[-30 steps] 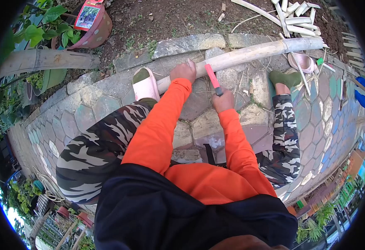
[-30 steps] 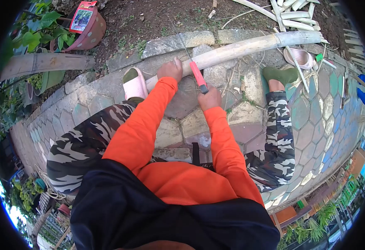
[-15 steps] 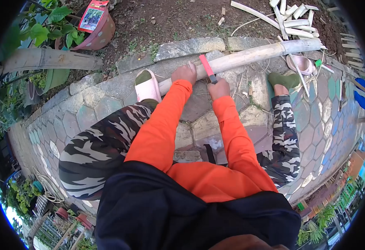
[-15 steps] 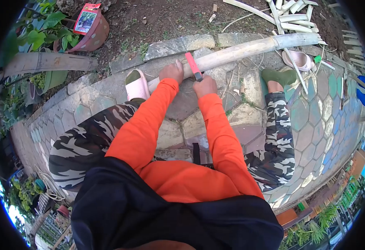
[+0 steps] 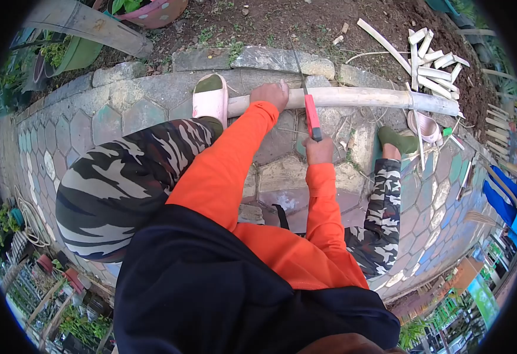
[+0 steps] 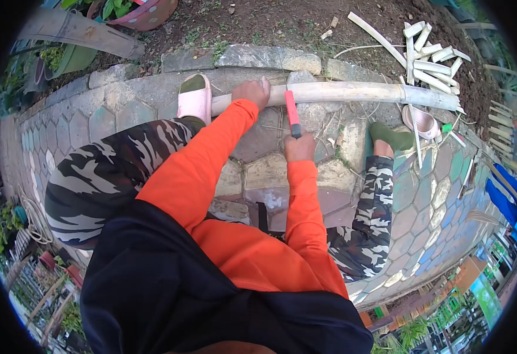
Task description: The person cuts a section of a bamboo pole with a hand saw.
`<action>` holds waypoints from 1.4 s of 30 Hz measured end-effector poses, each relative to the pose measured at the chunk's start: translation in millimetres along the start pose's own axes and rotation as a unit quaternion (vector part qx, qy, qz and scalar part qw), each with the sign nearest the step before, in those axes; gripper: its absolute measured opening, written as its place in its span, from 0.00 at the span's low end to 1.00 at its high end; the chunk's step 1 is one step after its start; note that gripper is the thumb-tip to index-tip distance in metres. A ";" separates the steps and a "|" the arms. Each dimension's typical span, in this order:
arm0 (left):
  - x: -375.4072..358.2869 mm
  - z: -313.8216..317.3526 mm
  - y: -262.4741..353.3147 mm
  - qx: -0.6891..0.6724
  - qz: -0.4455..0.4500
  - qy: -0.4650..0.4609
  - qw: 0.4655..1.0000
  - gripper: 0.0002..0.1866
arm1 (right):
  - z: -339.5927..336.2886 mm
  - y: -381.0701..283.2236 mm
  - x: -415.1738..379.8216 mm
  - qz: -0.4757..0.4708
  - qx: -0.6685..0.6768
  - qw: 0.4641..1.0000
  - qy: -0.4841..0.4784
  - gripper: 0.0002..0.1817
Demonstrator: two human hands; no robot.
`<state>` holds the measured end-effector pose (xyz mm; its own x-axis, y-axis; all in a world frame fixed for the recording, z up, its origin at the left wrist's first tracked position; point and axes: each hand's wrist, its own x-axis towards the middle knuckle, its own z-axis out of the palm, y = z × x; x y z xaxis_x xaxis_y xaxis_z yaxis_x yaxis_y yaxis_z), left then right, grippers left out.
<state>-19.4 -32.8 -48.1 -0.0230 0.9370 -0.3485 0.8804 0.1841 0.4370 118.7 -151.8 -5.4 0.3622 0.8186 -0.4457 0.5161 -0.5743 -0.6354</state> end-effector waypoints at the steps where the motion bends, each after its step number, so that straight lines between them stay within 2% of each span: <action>1: -2.8 0.9 -1.6 0.005 0.006 0.006 1.000 0.30 | 4.0 18.5 -13.1 -0.011 0.017 1.000 0.024 0.09; 2: -2.4 3.2 -1.2 0.009 0.014 0.011 1.000 0.30 | 4.2 28.7 -15.9 -0.022 0.033 0.998 0.049 0.09; 5: -6.6 -1.6 2.2 -0.013 0.010 0.006 1.000 0.30 | 3.9 3.7 -0.5 0.007 0.006 1.000 0.027 0.10; 6: -4.9 -3.2 2.8 -0.016 0.011 0.010 1.000 0.30 | 15.1 7.0 19.9 -0.013 -0.013 0.998 0.063 0.10; 9: -7.0 -1.8 -0.3 -0.023 0.018 -0.016 0.999 0.30 | 15.2 -8.3 31.2 -0.020 0.004 0.999 0.047 0.10; 15: -4.5 -3.9 2.0 -0.023 0.012 -0.030 0.999 0.30 | 0.1 11.3 -19.8 0.016 -0.026 0.999 0.039 0.10; 19: -4.7 -1.0 0.5 -0.017 0.011 -0.027 0.999 0.31 | 9.7 9.3 -12.3 0.002 -0.012 0.997 0.071 0.10; 22: -2.8 1.0 0.5 -0.022 0.014 -0.012 1.000 0.32 | -6.8 -3.2 -13.8 0.002 -0.037 0.999 0.028 0.10; 25: -6.4 4.6 -0.3 -0.018 0.017 -0.002 1.000 0.32 | -12.1 2.0 -23.4 -0.010 -0.081 0.996 0.027 0.11; 28: -0.1 1.1 -1.8 -0.011 0.013 -0.004 1.000 0.32 | -3.2 18.6 -39.6 -0.015 -0.028 0.998 0.061 0.11; 34: 2.6 0.4 -1.7 -0.020 0.019 0.003 1.000 0.31 | 12.1 3.9 -0.3 0.001 -0.069 0.996 0.061 0.11; 37: -6.0 6.6 0.1 -0.026 0.020 -0.003 0.999 0.31 | -3.4 2.5 -1.6 -0.015 -0.009 1.000 0.014 0.12; 40: -3.4 2.5 -3.1 -0.016 0.013 -0.004 1.000 0.31 | -7.5 16.6 -30.3 0.011 -0.029 0.999 0.028 0.12; 42: 0.9 2.1 -1.4 -0.011 0.009 -0.009 1.000 0.31 | -1.9 15.5 -20.8 0.001 -0.031 0.999 0.038 0.12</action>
<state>-19.7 -32.8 -50.8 0.0014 0.9345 -0.3560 0.8697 0.1746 0.4616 120.6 -177.8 -4.7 0.4199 0.8159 -0.3975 0.5608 -0.5776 -0.5932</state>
